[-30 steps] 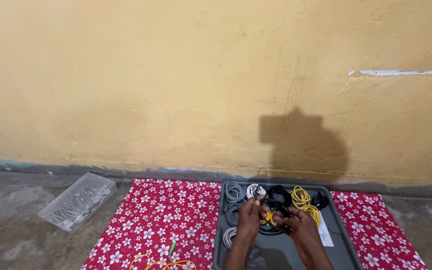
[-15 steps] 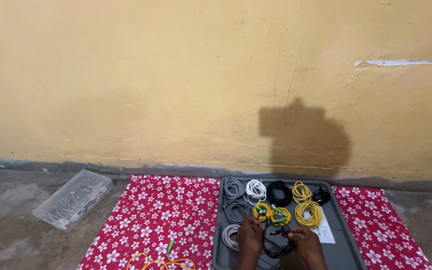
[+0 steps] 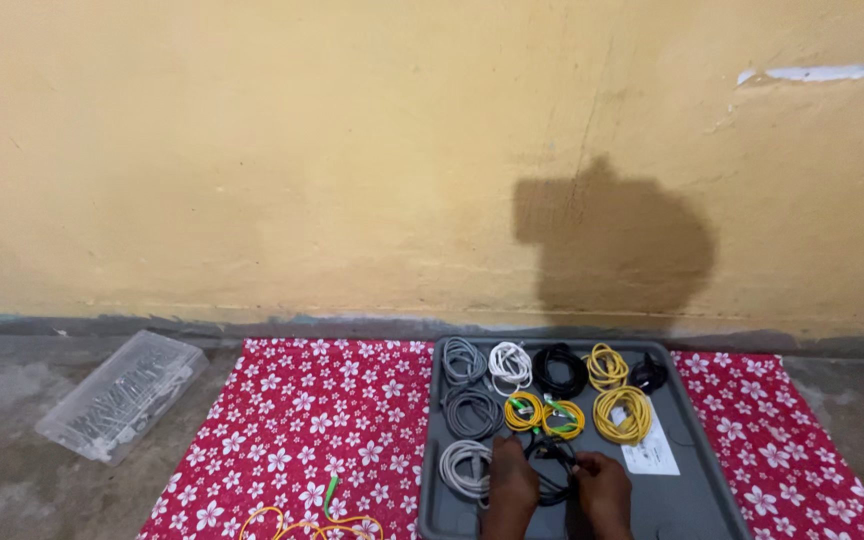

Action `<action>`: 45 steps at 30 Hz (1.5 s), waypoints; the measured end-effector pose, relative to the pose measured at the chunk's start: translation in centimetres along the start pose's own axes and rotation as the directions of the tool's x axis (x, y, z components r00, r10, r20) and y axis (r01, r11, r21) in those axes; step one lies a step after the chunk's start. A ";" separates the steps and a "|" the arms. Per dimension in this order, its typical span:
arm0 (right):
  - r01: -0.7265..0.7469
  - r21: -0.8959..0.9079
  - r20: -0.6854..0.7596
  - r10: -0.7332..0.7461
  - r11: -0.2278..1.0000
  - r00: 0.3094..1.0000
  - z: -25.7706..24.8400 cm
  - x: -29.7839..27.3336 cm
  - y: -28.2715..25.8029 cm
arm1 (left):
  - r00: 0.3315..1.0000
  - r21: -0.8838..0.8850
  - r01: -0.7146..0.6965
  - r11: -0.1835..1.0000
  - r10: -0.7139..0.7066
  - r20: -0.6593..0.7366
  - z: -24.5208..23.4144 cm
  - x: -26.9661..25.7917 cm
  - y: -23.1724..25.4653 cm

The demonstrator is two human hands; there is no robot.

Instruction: The person coils several cables of different colors, including white, yellow, black, and green, and places them into a grey tray on the floor.

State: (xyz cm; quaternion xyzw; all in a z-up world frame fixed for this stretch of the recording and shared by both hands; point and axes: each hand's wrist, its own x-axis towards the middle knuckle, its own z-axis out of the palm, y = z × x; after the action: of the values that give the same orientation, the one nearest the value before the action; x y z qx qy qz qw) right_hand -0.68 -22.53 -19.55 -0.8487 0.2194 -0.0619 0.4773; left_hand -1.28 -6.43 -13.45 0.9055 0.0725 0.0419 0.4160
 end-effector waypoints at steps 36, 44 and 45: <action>0.502 0.410 0.405 -0.645 0.761 0.647 10.5 -16.2 -13.1 | 0.960 0.110 0.234 0.966 -0.211 -0.185 -17.5 -3.6 -10.1; 0.607 0.002 0.675 -0.449 0.795 0.585 14.3 -19.7 -12.0 | 0.858 0.161 0.514 0.843 -0.510 -0.068 -17.7 -5.4 -18.6; 0.591 -0.018 0.694 -0.415 0.807 0.588 14.9 -19.4 -12.2 | 0.842 0.117 0.539 0.834 -0.539 -0.038 -17.5 -5.5 -18.3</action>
State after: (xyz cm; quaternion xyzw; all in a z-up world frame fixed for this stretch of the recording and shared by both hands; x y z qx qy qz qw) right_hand -9.56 2.91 -15.31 -0.8926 -0.2090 0.1361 0.3756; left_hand -10.86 17.53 -16.03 0.8723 0.3274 -0.0799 0.3543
